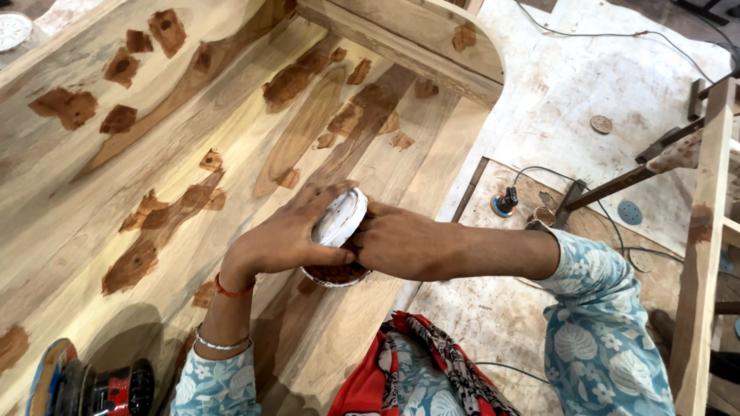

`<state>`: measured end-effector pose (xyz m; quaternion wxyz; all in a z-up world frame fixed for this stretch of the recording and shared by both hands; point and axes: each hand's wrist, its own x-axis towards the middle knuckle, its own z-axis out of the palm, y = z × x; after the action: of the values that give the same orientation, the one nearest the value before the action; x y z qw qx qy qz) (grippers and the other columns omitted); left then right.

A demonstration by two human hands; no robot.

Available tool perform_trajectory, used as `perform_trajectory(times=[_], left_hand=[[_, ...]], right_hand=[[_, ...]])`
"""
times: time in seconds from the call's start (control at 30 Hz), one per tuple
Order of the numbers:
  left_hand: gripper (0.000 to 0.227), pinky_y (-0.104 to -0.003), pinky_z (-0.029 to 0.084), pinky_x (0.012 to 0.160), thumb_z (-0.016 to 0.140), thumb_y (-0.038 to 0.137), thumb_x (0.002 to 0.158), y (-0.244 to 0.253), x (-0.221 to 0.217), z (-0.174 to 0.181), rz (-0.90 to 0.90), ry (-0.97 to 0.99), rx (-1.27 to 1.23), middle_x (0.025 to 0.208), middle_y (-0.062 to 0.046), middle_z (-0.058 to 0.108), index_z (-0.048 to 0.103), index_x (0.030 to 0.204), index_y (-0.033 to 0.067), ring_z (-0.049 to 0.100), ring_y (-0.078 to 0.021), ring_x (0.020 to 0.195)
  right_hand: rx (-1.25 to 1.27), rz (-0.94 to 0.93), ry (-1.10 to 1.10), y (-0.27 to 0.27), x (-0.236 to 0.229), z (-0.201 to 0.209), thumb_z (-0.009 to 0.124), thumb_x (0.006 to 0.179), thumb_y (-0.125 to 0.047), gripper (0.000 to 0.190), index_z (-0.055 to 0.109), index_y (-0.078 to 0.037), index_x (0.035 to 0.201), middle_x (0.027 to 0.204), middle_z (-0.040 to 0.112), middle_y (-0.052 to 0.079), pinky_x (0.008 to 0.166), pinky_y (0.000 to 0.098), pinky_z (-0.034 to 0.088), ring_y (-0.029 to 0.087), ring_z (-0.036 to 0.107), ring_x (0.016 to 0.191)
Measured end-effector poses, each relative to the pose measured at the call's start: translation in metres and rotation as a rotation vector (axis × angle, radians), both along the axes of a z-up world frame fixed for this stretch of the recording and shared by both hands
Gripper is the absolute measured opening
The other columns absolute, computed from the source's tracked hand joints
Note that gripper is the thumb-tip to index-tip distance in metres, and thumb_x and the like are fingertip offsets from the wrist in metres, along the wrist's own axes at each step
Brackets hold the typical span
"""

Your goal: The person sands the interior and edges of a wooden furniture piece by hand with a sanding block and using a power sander. They apply a substance from a container onto the wood surfaces and rub it in.

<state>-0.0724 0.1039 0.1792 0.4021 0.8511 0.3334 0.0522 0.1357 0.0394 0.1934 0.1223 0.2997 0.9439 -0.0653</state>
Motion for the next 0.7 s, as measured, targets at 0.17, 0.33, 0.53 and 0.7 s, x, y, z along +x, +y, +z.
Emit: perform_trajectory(times=[0.17, 0.33, 0.53, 0.7], left_hand=[[0.115, -0.046, 0.047, 0.104, 0.071, 0.058, 0.058, -0.002, 0.005, 0.004, 0.028, 0.114, -0.041, 0.137, -0.016, 0.05, 0.03, 0.159, 0.0217, 0.057, -0.0379, 0.123], [0.111, -0.047, 0.043, 0.108, 0.073, 0.058, 0.061, 0.0, 0.0, 0.003, 0.011, 0.043, -0.025, 0.145, -0.015, 0.048, 0.034, 0.159, 0.0221, 0.052, -0.0388, 0.131], [0.112, -0.048, 0.043, 0.108, 0.075, 0.056, 0.06, 0.002, 0.002, -0.005, 0.027, 0.069, -0.028, 0.154, -0.013, 0.041, 0.033, 0.159, 0.0237, 0.048, -0.039, 0.136], [0.113, -0.051, 0.042, 0.111, 0.077, 0.058, 0.062, 0.003, 0.003, -0.004, -0.014, 0.105, 0.009, 0.155, -0.018, 0.038, 0.032, 0.159, 0.0228, 0.046, -0.0437, 0.137]], right_hand=[[-0.056, -0.067, -0.045, -0.002, 0.002, 0.002, 0.054, 0.096, -0.02, 0.021, 0.073, -0.011, 0.102, 0.11, 0.072, 0.008, 0.118, 0.0487, 0.03, 0.021, 0.064, 0.116], [-0.066, -0.061, 0.124, -0.007, 0.015, 0.009, 0.054, 0.094, -0.017, 0.022, 0.071, -0.011, 0.107, 0.101, 0.07, 0.008, 0.101, 0.0435, 0.039, 0.021, 0.064, 0.106], [-0.258, -0.308, 0.084, -0.011, 0.044, 0.025, 0.048, 0.106, -0.016, 0.027, 0.075, -0.017, 0.103, 0.087, 0.071, 0.004, 0.112, 0.0348, 0.038, 0.017, 0.069, 0.09], [-0.193, -0.212, 0.728, -0.024, 0.117, 0.017, 0.057, 0.077, 0.01, 0.043, 0.076, -0.003, 0.113, 0.109, 0.076, 0.009, 0.097, 0.0431, 0.051, 0.025, 0.07, 0.105]])
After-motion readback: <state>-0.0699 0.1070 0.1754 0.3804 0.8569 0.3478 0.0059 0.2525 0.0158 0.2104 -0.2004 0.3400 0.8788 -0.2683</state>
